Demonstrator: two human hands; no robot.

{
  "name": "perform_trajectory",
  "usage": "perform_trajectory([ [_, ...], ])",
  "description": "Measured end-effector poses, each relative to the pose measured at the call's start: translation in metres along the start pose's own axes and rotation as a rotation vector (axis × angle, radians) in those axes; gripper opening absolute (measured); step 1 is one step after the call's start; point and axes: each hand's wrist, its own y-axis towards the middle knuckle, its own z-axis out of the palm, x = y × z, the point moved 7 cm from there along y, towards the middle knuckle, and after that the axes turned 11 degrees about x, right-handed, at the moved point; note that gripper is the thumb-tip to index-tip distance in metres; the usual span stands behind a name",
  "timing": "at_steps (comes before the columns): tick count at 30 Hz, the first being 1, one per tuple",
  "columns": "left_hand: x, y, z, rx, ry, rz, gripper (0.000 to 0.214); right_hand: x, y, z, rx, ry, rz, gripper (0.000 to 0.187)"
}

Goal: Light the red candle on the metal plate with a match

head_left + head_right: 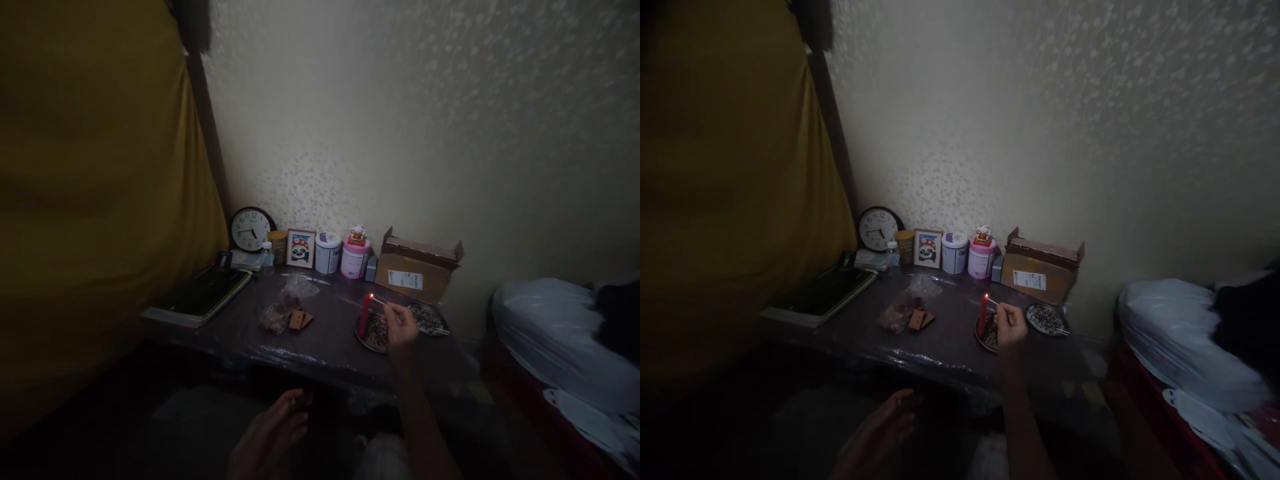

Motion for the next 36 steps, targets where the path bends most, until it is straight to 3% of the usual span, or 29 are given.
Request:
perform_trajectory([
  [10, -0.006, -0.003, 0.010, 0.005, 0.001, -0.023, 0.031, -0.007, 0.004, 0.004, 0.010, -0.006, 0.040, 0.038],
  [36, -0.006, 0.000, 0.007, 0.023, 0.000, -0.010, 0.033, -0.017, 0.010, 0.010, 0.016, 0.028, 0.052, 0.036],
])
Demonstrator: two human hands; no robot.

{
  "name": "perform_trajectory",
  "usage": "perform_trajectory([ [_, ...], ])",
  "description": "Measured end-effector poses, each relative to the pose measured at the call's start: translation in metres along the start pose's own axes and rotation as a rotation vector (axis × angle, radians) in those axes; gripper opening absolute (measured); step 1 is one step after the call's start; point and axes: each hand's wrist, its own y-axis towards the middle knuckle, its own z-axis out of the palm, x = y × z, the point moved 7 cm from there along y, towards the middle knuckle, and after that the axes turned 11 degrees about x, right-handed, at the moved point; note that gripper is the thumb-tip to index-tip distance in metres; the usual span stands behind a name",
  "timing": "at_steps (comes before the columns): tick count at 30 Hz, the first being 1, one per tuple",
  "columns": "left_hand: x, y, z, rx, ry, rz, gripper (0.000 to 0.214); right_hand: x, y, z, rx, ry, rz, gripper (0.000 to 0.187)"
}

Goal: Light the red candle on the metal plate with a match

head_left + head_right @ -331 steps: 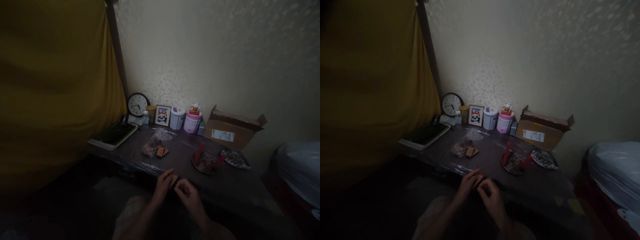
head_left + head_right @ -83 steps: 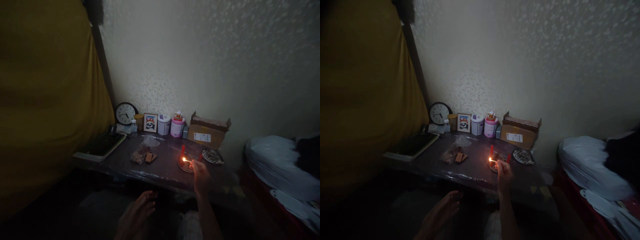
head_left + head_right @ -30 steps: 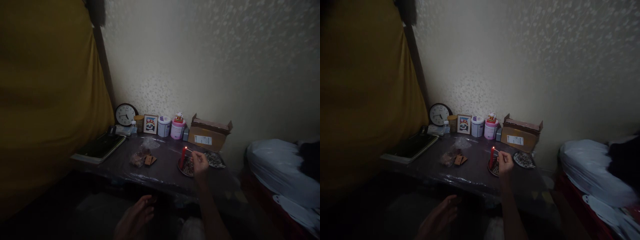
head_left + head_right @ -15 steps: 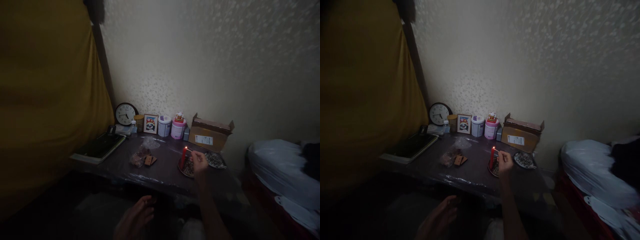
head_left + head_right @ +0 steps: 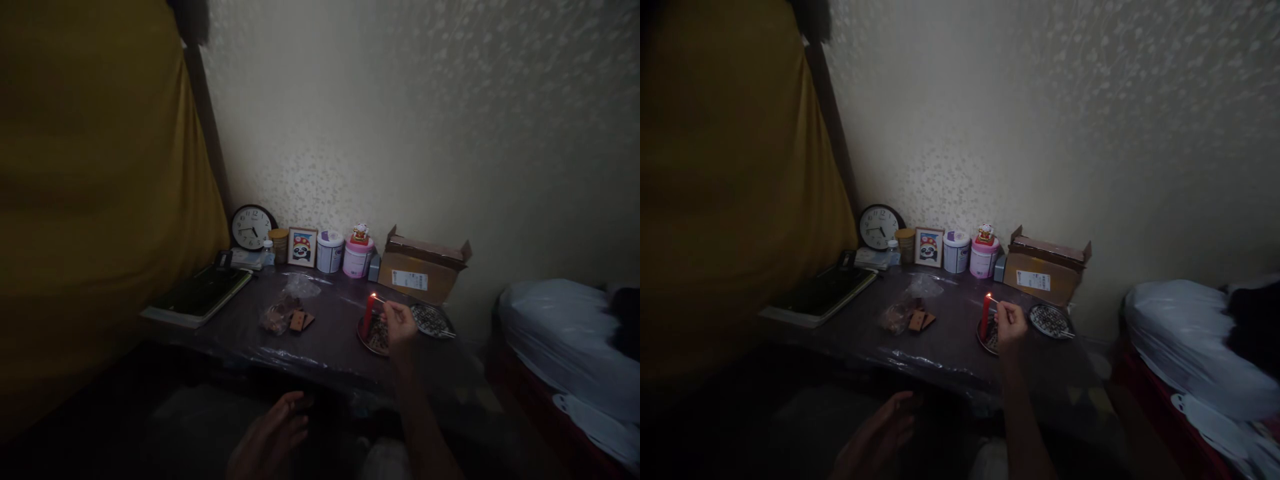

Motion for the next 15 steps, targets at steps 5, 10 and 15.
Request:
perform_trajectory([
  [5, -0.0006, 0.0016, 0.0025, 0.038, 0.010, 0.002, 0.034, 0.0008, 0.0010, -0.0001, 0.000, -0.004, -0.004, 0.037],
  [10, 0.0017, 0.0032, -0.0017, 0.054, 0.022, -0.008, 0.033, 0.0015, 0.0015, -0.0004, -0.006, -0.004, -0.008, 0.037],
  [15, 0.0037, 0.0045, -0.0046, 0.080, 0.016, -0.006, 0.032, 0.0000, 0.0021, 0.0007, 0.000, -0.010, -0.011, 0.036],
])
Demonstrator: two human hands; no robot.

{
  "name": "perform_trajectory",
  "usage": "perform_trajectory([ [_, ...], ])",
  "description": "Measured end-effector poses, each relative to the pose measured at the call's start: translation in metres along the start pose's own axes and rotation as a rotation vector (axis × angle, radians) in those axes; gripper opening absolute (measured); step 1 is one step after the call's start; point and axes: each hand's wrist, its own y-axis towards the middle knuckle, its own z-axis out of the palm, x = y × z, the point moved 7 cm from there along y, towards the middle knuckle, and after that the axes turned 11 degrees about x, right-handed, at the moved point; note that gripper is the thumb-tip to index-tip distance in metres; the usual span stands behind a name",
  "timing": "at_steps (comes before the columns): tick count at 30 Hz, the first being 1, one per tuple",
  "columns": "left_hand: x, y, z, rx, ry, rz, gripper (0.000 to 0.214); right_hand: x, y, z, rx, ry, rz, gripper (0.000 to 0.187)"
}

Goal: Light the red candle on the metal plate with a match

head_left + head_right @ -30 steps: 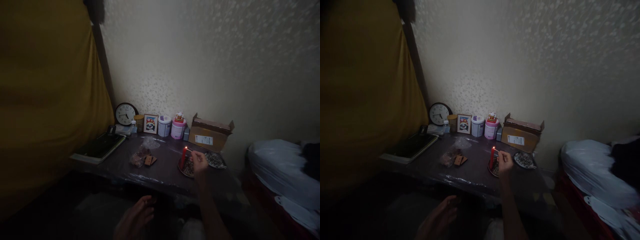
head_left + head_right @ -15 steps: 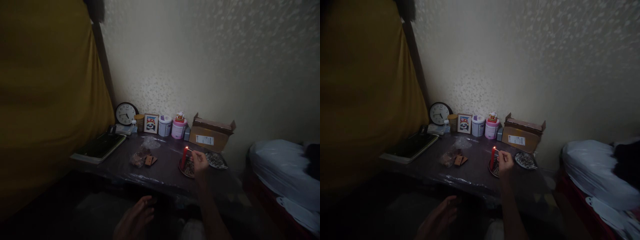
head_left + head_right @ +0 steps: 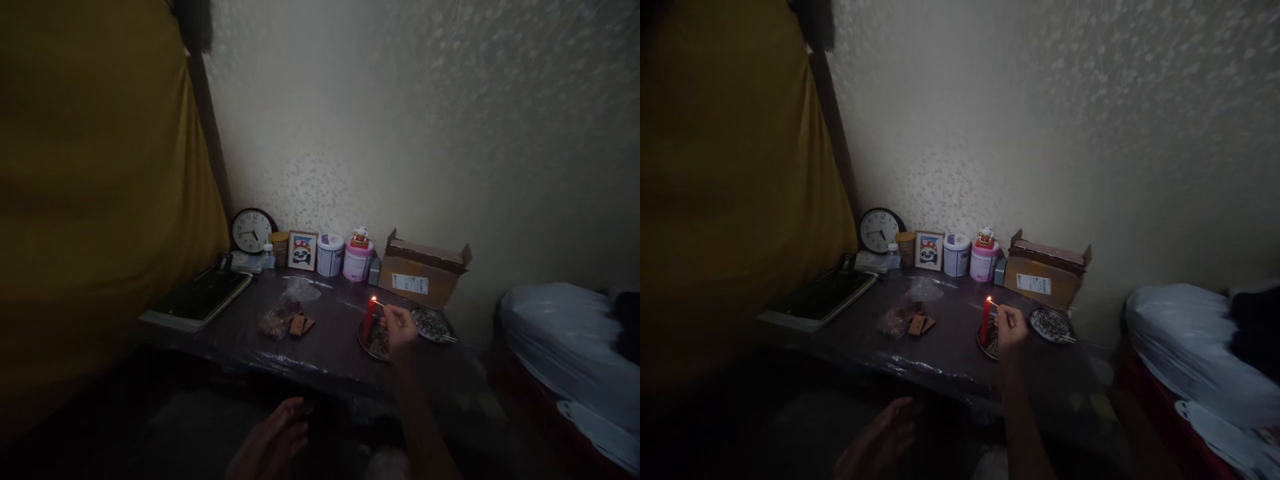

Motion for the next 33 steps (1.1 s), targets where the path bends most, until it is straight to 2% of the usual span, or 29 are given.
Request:
perform_trajectory([
  [10, 0.007, 0.009, -0.013, 0.026, -0.006, -0.058, 0.033, -0.008, 0.003, 0.000, -0.001, 0.002, -0.023, 0.027],
  [16, 0.011, 0.014, -0.019, 0.064, -0.036, -0.044, 0.027, -0.007, 0.002, -0.001, -0.017, -0.004, -0.030, 0.023],
  [28, 0.014, 0.016, -0.024, 0.123, -0.069, -0.050, 0.028, 0.000, 0.001, -0.002, -0.032, -0.019, -0.031, 0.027],
  [33, 0.014, 0.017, -0.025, 0.106, -0.046, -0.061, 0.029, -0.002, 0.001, -0.002, -0.023, -0.013, -0.023, 0.030],
])
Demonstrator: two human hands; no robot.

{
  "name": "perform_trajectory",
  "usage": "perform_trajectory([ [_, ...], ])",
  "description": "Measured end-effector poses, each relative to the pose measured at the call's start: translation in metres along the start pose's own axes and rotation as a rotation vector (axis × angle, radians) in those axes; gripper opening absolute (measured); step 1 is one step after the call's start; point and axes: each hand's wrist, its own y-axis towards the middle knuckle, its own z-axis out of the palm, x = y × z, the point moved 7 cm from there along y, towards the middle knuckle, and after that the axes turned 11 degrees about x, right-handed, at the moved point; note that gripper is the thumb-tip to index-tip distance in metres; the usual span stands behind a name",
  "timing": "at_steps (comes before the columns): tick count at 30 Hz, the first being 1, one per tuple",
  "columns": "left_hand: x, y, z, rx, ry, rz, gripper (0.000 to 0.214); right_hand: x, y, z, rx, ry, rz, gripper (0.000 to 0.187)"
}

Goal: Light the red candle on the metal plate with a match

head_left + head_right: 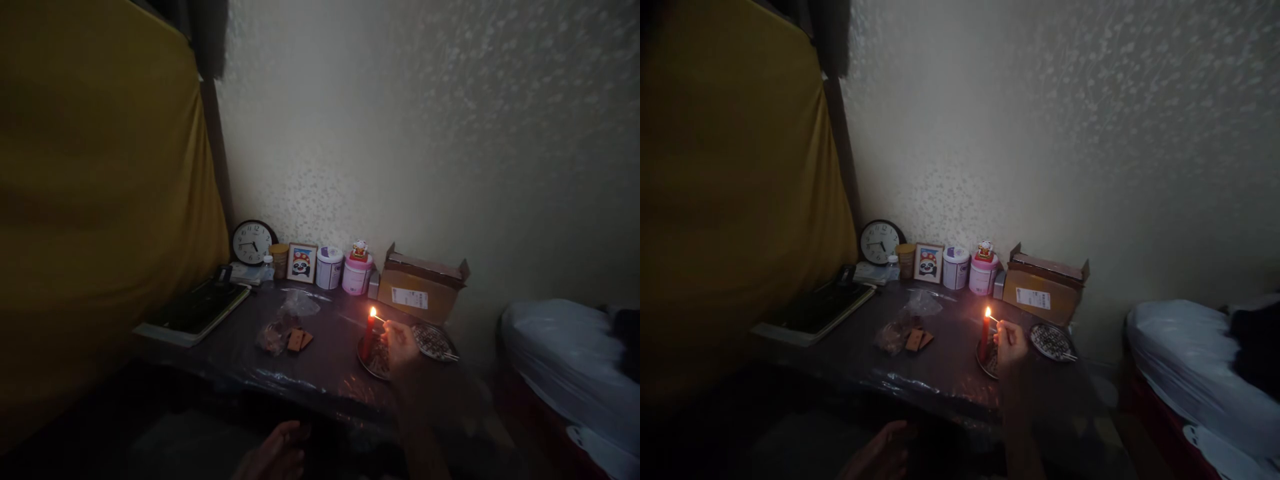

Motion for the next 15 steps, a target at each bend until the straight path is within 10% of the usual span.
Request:
perform_trajectory([
  [15, -0.002, -0.004, 0.008, -0.003, -0.046, 0.015, 0.029, 0.011, -0.002, -0.003, 0.031, -0.017, 0.014, 0.030],
])
